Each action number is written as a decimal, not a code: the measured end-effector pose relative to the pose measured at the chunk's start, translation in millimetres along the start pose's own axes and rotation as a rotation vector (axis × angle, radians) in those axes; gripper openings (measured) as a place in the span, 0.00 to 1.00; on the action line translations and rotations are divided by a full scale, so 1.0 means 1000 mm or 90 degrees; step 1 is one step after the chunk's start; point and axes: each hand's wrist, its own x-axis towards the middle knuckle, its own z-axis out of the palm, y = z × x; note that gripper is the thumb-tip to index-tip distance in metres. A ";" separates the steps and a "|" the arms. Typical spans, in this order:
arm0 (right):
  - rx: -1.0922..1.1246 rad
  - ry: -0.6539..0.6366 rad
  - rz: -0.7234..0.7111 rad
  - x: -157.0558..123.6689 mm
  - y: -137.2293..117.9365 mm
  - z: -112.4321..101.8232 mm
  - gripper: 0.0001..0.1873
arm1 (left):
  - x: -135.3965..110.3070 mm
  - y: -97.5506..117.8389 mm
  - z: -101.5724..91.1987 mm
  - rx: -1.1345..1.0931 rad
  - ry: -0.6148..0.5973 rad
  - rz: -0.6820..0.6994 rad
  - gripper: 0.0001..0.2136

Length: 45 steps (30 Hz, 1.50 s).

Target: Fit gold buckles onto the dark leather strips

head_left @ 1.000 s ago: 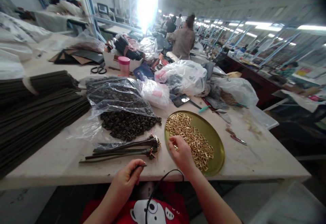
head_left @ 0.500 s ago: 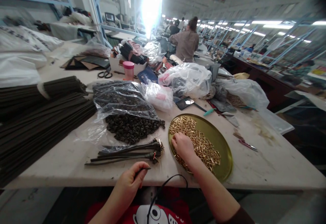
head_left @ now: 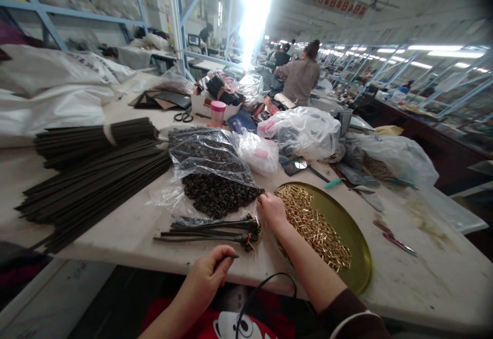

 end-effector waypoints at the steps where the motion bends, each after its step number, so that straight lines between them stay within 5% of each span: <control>1: 0.002 0.000 -0.004 -0.001 -0.001 0.000 0.09 | 0.000 0.001 0.000 -0.003 -0.006 0.006 0.14; 31: 0.224 0.034 0.044 0.014 0.001 0.010 0.08 | 0.006 0.006 0.003 0.002 -0.014 0.001 0.12; 38: 0.449 0.051 0.009 -0.033 -0.011 -0.020 0.13 | 0.006 0.006 -0.001 -0.024 0.018 0.010 0.12; 42: 0.898 -0.086 0.015 -0.078 -0.044 -0.043 0.14 | 0.010 0.010 -0.002 -0.094 0.009 0.019 0.12; 45: 1.027 -0.150 0.067 -0.100 -0.064 -0.052 0.14 | 0.012 0.012 -0.005 -0.135 -0.003 0.033 0.12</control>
